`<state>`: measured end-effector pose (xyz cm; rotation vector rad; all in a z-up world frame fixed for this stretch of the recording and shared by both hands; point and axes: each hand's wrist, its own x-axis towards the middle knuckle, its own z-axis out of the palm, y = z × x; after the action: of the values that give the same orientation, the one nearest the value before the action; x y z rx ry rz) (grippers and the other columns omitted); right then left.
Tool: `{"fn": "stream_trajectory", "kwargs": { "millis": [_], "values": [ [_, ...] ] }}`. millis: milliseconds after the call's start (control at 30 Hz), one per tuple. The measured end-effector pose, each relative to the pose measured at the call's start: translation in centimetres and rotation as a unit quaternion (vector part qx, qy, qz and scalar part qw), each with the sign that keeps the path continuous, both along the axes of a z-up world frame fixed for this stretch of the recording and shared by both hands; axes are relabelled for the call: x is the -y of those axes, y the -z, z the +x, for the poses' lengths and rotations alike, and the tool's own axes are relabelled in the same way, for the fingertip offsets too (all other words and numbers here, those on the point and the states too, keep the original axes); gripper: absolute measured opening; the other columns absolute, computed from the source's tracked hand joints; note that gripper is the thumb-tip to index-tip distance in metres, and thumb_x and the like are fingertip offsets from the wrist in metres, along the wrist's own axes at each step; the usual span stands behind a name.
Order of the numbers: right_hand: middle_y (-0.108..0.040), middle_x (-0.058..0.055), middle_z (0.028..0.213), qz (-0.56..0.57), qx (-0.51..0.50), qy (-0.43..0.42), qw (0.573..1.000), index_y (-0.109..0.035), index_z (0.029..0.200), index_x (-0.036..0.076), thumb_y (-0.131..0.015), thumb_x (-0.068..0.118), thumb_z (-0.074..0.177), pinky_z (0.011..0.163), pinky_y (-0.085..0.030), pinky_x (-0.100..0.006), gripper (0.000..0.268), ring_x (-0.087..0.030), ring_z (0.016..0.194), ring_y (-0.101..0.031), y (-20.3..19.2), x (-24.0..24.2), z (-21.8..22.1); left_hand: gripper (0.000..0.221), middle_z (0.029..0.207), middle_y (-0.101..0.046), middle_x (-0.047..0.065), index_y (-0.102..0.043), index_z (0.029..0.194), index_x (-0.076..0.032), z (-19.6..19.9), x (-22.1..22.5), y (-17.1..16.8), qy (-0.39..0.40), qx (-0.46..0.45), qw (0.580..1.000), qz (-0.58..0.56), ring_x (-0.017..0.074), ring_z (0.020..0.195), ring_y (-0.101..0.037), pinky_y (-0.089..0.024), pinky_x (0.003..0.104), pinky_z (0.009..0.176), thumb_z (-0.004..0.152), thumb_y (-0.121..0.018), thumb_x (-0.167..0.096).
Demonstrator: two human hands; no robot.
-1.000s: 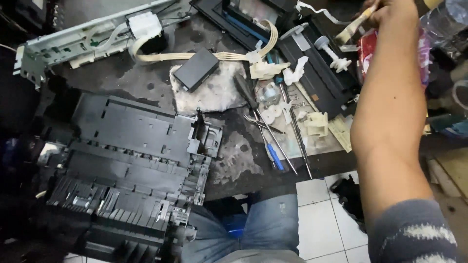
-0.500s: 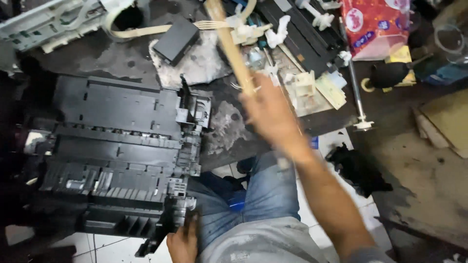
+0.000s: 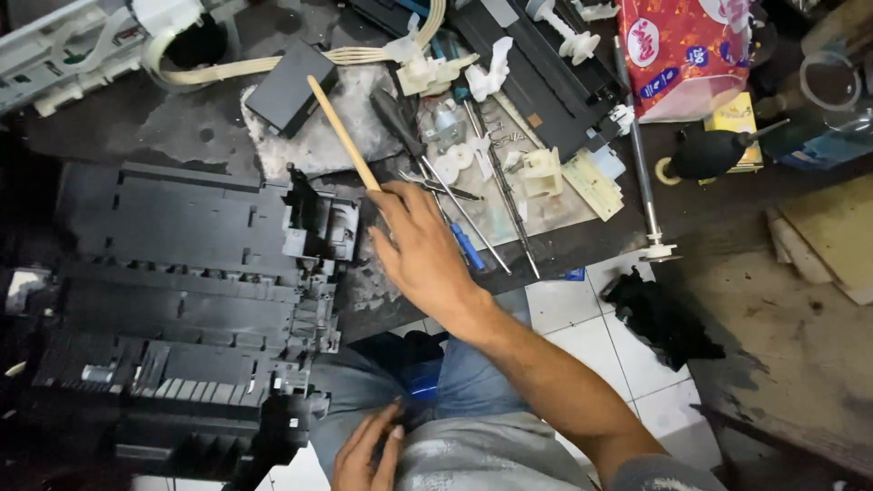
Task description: Disassembling, cleaning, and reassembling the internal components of an inkjet printer.
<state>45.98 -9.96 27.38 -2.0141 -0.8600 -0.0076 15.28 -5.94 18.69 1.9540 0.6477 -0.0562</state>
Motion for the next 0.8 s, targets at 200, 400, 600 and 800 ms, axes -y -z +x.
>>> {"fn": "stream_trajectory", "kwargs": {
  "millis": [200, 400, 600, 800],
  "values": [
    [-0.065, -0.016, 0.119, -0.021, 0.091, 0.170, 0.981, -0.065, 0.116, 0.000, -0.076, 0.012, 0.085, 0.098, -0.049, -0.043, 0.035, -0.032, 0.111, -0.062, -1.8, 8.7, 3.4, 0.031, 0.085, -0.077, 0.005, -0.079, 0.112, -0.005, 8.0, 0.9, -7.1, 0.076, 0.119, 0.990, -0.028, 0.0150, 0.071, -0.070, -0.056, 0.025, 0.070, 0.082, -0.070, -0.006],
    [-0.059, -0.018, 0.118, -0.118, 0.026, 0.270, 0.955, -0.063, 0.129, -0.001, -0.078, 0.015, 0.089, 0.082, -0.052, -0.041, 0.045, -0.032, 0.095, -0.063, -0.2, 13.8, 6.4, 0.027, 0.079, -0.066, 0.007, -0.074, 0.107, -0.001, 17.6, 2.0, -12.4, 0.128, 0.311, 0.937, 0.096, 0.0216, 0.067, -0.055, -0.048, 0.035, 0.070, 0.080, -0.074, -0.001],
    [-0.070, -0.023, 0.093, -0.038, -0.021, 0.306, 0.951, -0.072, 0.113, -0.007, -0.074, 0.001, 0.095, 0.063, -0.061, -0.038, 0.019, -0.036, 0.081, -0.073, 1.1, 14.0, 6.4, 0.020, 0.092, -0.068, 0.021, -0.074, 0.108, 0.005, 26.2, 1.5, -11.9, 0.053, 0.362, 0.908, 0.205, 0.0403, 0.086, -0.065, -0.050, 0.047, 0.073, 0.088, -0.074, 0.004],
    [-0.071, -0.022, 0.093, -0.006, -0.087, 0.327, 0.941, -0.073, 0.112, -0.004, -0.072, 0.007, 0.098, 0.063, -0.062, -0.036, 0.019, -0.030, 0.079, -0.073, 1.5, 15.9, 6.0, 0.028, 0.099, -0.063, 0.013, -0.076, 0.113, -0.008, 31.4, 0.2, -11.3, 0.132, 0.287, 0.897, 0.308, 0.0334, 0.089, -0.057, -0.042, 0.043, 0.071, 0.089, -0.065, 0.001]
  ]
}}
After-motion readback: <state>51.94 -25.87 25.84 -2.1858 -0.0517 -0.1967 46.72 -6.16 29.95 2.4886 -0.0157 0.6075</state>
